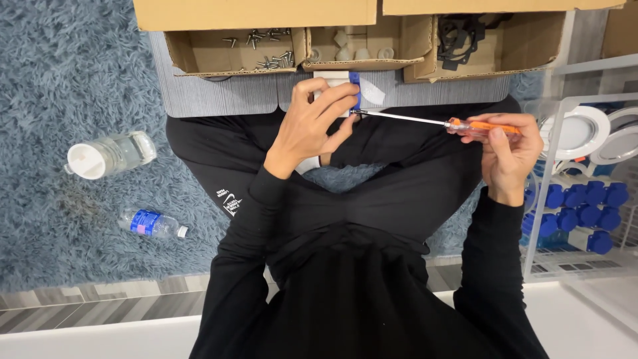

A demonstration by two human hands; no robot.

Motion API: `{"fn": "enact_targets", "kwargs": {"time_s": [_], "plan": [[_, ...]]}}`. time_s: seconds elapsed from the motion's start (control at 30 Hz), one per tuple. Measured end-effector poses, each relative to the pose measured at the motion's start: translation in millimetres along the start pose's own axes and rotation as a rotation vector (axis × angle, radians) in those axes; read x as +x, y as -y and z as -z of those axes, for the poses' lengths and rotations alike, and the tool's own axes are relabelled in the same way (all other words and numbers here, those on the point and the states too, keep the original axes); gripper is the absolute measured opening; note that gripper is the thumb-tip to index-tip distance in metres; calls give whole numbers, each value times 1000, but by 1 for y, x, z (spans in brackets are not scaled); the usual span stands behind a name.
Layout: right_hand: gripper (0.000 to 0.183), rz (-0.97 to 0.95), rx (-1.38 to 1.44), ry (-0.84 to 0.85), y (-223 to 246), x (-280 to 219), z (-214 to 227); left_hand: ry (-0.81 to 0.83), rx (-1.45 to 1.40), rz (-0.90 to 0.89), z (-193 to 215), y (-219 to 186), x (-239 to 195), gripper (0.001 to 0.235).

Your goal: Assembling electrical sockets or switches by joining plastic housing components and tightening screws with a manual screwdriver.

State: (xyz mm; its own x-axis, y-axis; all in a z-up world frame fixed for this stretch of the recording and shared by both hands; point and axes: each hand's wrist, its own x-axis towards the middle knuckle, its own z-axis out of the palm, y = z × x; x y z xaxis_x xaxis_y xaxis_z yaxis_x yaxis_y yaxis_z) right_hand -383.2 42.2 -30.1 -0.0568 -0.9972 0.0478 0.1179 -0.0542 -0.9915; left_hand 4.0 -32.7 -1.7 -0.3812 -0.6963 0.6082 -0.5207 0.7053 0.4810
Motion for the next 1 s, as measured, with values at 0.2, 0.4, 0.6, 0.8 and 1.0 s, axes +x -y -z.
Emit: {"fn": "enact_targets", "kwargs": {"time_s": [0.2, 0.4, 0.6, 0.8, 1.0], "plan": [[14, -45, -10, 6, 4, 5, 0, -25, 3, -6, -3, 2, -2, 34], [33, -174, -88, 50, 11, 11, -3, -21, 11, 31, -6, 1, -6, 38], [18, -173, -39, 128, 8, 13, 3, -68, -9, 70, -13, -2, -7, 36], [21, -81, 20, 187, -3, 17, 9, -95, -2, 81, -15, -5, -5, 36], [46, -163, -147, 181, 5, 19, -4, -119, 12, 42, -15, -3, -4, 31]]}}
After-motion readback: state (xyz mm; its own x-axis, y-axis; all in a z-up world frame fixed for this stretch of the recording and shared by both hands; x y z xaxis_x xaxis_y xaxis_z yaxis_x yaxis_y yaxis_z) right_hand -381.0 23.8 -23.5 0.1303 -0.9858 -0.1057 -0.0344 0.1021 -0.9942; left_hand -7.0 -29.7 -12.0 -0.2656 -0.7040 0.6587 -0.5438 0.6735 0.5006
